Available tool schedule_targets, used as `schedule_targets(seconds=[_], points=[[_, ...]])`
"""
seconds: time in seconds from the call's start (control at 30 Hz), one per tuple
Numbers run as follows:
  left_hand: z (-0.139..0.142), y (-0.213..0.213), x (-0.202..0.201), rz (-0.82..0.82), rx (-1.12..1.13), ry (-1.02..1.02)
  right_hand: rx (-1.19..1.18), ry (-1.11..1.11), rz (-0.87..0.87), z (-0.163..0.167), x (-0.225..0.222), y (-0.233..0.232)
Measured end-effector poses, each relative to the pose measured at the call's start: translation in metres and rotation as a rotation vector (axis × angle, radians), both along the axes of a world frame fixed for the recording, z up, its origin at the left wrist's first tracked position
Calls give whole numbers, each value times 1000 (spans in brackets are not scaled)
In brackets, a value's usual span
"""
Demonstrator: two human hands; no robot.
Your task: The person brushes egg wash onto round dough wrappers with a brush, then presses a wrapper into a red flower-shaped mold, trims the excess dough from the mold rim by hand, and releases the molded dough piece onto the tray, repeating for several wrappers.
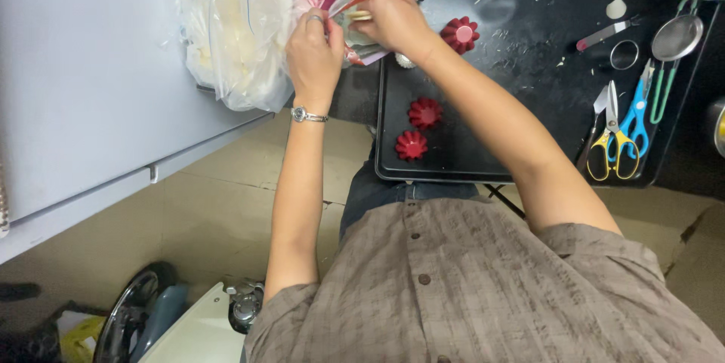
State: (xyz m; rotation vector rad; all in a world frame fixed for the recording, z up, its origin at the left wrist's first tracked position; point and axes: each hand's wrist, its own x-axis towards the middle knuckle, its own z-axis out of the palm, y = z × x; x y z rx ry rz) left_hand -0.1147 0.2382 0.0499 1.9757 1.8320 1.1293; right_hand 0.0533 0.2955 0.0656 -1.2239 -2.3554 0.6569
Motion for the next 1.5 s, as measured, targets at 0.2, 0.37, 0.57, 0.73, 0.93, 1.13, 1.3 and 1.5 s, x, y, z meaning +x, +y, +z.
schedule_targets(seconds=[0.2, 0.37, 0.57, 0.73, 0.93, 1.13, 1.3, 1.5], points=[[1, 1, 3, 17, -72, 30, -740, 469, -123, -6, 30, -5], [21, -20, 25, -78, 23, -23, -1012, 793, -97, 5, 78, -37], [3, -79, 109, -356, -597, -845, -925, 658, -145, -5, 134, -113], [-34, -101, 149, -228, -794, -1172, -920, 523, -558, -31, 187, -164], [-39, -117, 187, -252, -980, -1218, -889, 1034, -636, -33, 245, -184], [-28, -105, 231, -369, -866, -1253, -713, 1033, -508, -20, 272, -183], [-29, -103, 257, -413, -989, -1197, -612, 790, -487, -12, 283, -190], [-29, -103, 265, -440, -1071, -1203, -349, 535, -383, -2, 288, -195]])
